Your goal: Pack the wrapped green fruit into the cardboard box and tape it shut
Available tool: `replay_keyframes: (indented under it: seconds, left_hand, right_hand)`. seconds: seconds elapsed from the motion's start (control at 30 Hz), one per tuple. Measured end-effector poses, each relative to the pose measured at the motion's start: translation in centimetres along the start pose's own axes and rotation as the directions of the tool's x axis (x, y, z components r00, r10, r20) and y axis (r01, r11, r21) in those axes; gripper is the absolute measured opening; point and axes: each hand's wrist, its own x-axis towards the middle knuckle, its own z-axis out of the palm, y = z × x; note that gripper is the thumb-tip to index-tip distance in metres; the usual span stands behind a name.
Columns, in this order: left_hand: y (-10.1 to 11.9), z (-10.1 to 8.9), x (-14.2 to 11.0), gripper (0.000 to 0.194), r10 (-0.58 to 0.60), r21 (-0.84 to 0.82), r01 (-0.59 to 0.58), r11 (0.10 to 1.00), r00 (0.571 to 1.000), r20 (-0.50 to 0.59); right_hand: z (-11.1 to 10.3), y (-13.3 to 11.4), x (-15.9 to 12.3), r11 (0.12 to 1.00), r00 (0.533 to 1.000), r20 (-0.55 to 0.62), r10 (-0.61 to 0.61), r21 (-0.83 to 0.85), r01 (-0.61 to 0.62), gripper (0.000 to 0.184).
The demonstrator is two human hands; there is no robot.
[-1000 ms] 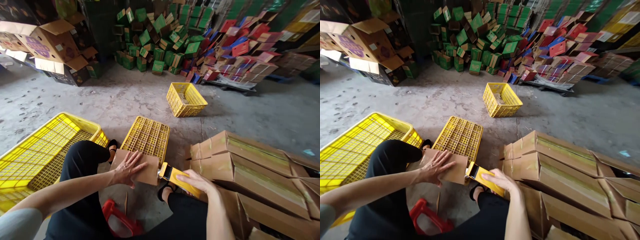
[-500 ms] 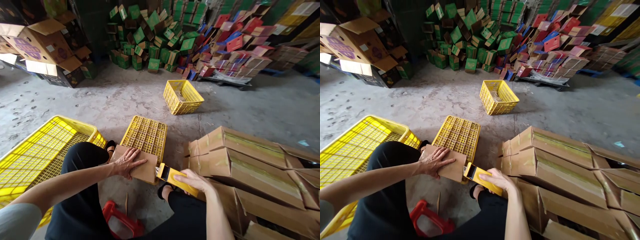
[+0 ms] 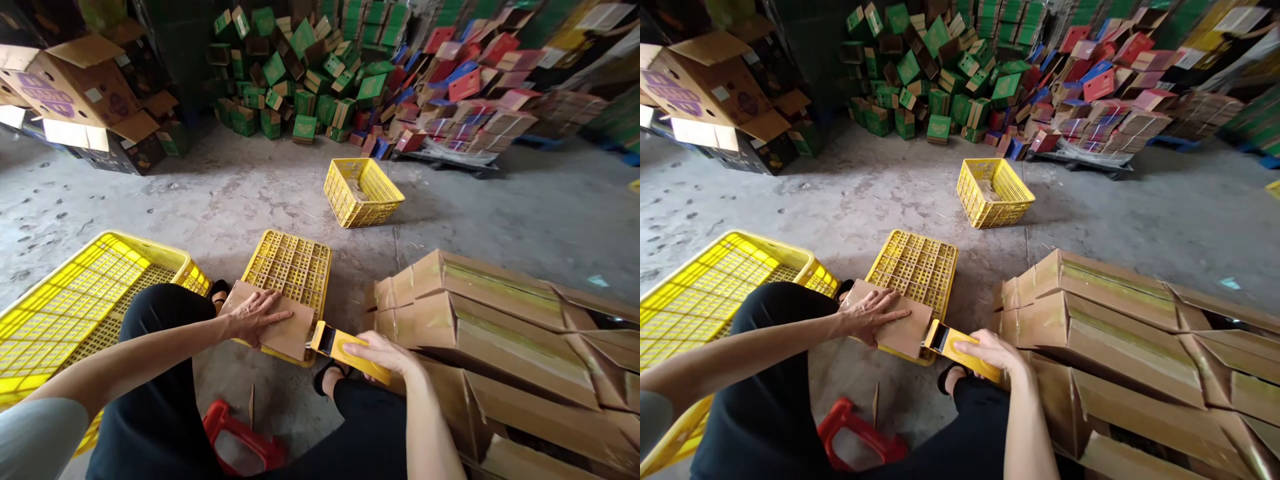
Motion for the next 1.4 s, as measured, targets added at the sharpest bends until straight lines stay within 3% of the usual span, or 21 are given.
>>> replay_keyframes:
  seconds: [0.23,0.37,0.5,0.6,0.9,1.13,1.27,1.4]
  left_hand:
    - [-0.5,0.3,-0.2,0.134,-0.033,0.017,0.034,0.999,0.995,-0.093]
    - [1.8,1.5,0.6,0.136,0.115,0.023,-0.113,0.993,0.982,-0.147]
    - [3.7,2.4,1.6,0.112,0.311,-0.030,-0.322,0.946,0.931,-0.190]
    - [3.6,2.5,2.2,0.102,0.355,-0.054,-0.371,0.927,0.915,-0.190]
    - [2.6,2.9,2.6,0.109,0.394,-0.083,-0.411,0.908,0.904,-0.163]
    - [3.0,2.7,2.8,0.111,0.375,-0.088,-0.389,0.917,0.916,-0.140]
    - [3.8,1.9,3.7,0.133,0.177,-0.044,-0.184,0.982,0.974,-0.139]
    - [4.7,0.9,5.2,0.135,0.071,0.024,-0.068,0.997,0.986,-0.148]
  right_hand:
    - [-1.2,-0.3,1.7,0.998,0.999,-0.019,-0.047,-0.053,0.046,0.069]
    - [-1.6,0.1,2.4,0.999,0.999,-0.005,-0.040,-0.018,0.040,0.069]
    - [-1.6,0.9,3.1,0.996,0.997,0.036,-0.067,0.065,0.064,0.072]
    - [-1.5,1.5,3.4,0.993,0.997,0.060,-0.051,0.105,0.044,0.074]
    - [-1.8,2.3,2.6,0.995,0.993,0.101,-0.053,0.086,0.044,0.073]
    - [-2.2,2.6,2.2,0.998,0.996,0.090,-0.027,0.061,0.021,0.070]
    - [-1.7,2.9,2.7,0.998,0.997,0.071,-0.028,0.053,0.025,0.071]
    - [-1.3,3.0,2.9,0.997,0.996,0.086,-0.019,0.076,0.013,0.073]
